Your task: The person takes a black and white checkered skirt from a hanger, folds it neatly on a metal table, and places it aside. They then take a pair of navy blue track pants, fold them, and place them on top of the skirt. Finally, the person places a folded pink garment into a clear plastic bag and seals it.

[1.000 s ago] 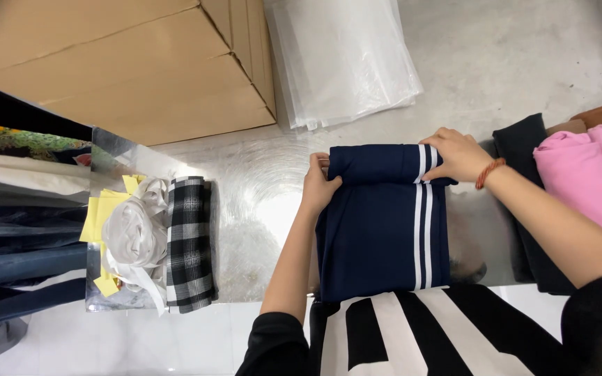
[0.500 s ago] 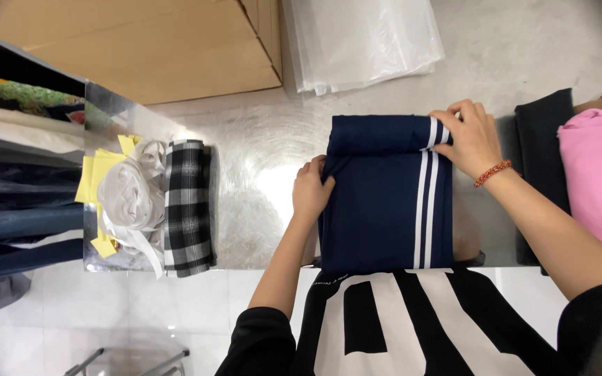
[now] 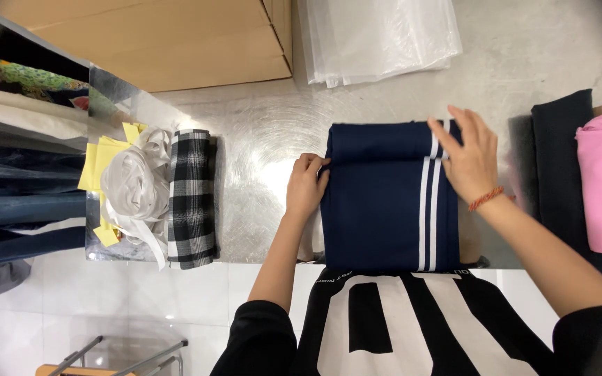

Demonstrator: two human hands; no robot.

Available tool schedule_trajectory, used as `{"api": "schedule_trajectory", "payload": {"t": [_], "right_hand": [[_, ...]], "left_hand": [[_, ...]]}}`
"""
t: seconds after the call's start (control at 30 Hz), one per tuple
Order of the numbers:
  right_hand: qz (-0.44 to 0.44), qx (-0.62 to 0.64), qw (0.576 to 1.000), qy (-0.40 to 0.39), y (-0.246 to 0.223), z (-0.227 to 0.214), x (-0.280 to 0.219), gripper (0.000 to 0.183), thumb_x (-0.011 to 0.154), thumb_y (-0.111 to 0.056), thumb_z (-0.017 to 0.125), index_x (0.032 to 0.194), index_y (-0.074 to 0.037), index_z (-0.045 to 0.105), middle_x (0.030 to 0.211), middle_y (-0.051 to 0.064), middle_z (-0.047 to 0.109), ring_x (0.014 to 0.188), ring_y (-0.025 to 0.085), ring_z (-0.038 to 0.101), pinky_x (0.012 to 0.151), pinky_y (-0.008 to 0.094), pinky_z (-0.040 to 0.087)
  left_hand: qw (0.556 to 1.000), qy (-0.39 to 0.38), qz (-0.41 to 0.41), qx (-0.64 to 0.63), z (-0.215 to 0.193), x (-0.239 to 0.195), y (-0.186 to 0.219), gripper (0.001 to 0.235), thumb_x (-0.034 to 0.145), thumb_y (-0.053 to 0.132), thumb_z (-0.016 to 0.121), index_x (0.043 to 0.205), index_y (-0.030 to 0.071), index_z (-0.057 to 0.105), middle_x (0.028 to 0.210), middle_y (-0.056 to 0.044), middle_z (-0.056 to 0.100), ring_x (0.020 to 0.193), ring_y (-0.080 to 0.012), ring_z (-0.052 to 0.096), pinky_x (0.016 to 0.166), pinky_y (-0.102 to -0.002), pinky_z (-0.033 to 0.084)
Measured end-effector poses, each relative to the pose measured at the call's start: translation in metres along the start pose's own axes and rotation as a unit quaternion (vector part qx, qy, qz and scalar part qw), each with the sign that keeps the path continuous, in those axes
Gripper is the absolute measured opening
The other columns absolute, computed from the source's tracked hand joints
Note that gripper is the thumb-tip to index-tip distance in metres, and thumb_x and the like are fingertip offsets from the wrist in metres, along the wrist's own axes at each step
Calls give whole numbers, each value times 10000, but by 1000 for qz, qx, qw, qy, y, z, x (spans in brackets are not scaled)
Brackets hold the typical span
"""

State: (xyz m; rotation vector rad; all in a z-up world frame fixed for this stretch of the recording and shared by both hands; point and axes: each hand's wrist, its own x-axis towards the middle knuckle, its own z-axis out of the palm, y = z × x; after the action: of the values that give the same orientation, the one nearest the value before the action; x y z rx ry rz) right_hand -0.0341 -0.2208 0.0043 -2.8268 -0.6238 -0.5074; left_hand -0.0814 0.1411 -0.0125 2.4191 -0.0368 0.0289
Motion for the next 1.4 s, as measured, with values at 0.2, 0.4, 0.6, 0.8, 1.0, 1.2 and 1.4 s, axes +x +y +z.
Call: {"api": "schedule_trajectory", "payload": {"t": [0.2, 0.4, 0.6, 0.8, 1.0, 1.2, 1.4], "right_hand": [[-4, -1, 999, -33, -15, -8, -26, 908, 832, 13, 774, 1650, -276, 506, 1745, 155, 388, 1566, 416, 363, 1143, 585, 342], [9, -20, 988, -155, 6, -18, -7, 839, 843, -185, 664, 1605, -447, 431, 1804, 14, 247, 1628, 364, 271, 1195, 665, 305], [77, 115, 926, -350, 30, -23, 40, 657, 847, -534, 739, 1482, -426, 608, 1714, -93, 410, 1591, 266, 373, 1191, 677, 336], [130, 160, 852, -480, 28, 16, 66, 1124, 616, -618, 1007, 1570, -314, 497, 1441, 60, 688, 1404, 342, 599, 1120, 579, 493], [31, -26, 940, -338, 2, 35, 80, 816, 645, -545, 927, 1384, -327, 655, 1196, -36, 565, 1236, 229, 560, 1026, 487, 488], [-4, -38, 986, -163, -18, 23, 36, 832, 811, -215, 819, 1562, -371, 496, 1548, -26, 481, 1505, 258, 403, 1243, 530, 290], [-35, -4, 994, -102, -45, -7, -17, 899, 876, -254, 715, 1688, -360, 344, 1776, 44, 277, 1623, 344, 250, 1255, 680, 218]], "left_hand": [[989, 41, 14, -142, -23, 12, 51, 700, 984, 383, 780, 1561, 108, 494, 1370, -218, 460, 1206, -481, 554, 1095, -581, 490], [992, -83, 69, 69, -28, 71, 74, 811, 916, 635, 719, 1556, 170, 543, 1485, -230, 523, 1436, -505, 434, 1177, -652, 347], [963, -221, -47, 147, 8, 73, 36, 958, 699, 684, 860, 1403, 117, 544, 1399, -178, 537, 1354, -453, 526, 1154, -621, 406], [979, -86, 59, 174, 19, 37, 32, 895, 618, 552, 956, 1255, 113, 505, 1191, -98, 468, 1165, -336, 558, 1010, -469, 518], [954, 116, 167, 220, 23, 52, 16, 666, 745, 338, 914, 1235, 79, 544, 1134, -115, 506, 1034, -313, 566, 915, -414, 530], [922, 185, 236, 246, 31, 22, 6, 193, 1004, 139, 641, 1192, 160, 603, 1099, -70, 562, 1067, -288, 578, 986, -439, 461], [933, 88, 215, 275, 11, -21, 20, 332, 942, 222, 654, 1263, 259, 575, 1247, 9, 583, 1176, -240, 560, 968, -453, 443]]}}
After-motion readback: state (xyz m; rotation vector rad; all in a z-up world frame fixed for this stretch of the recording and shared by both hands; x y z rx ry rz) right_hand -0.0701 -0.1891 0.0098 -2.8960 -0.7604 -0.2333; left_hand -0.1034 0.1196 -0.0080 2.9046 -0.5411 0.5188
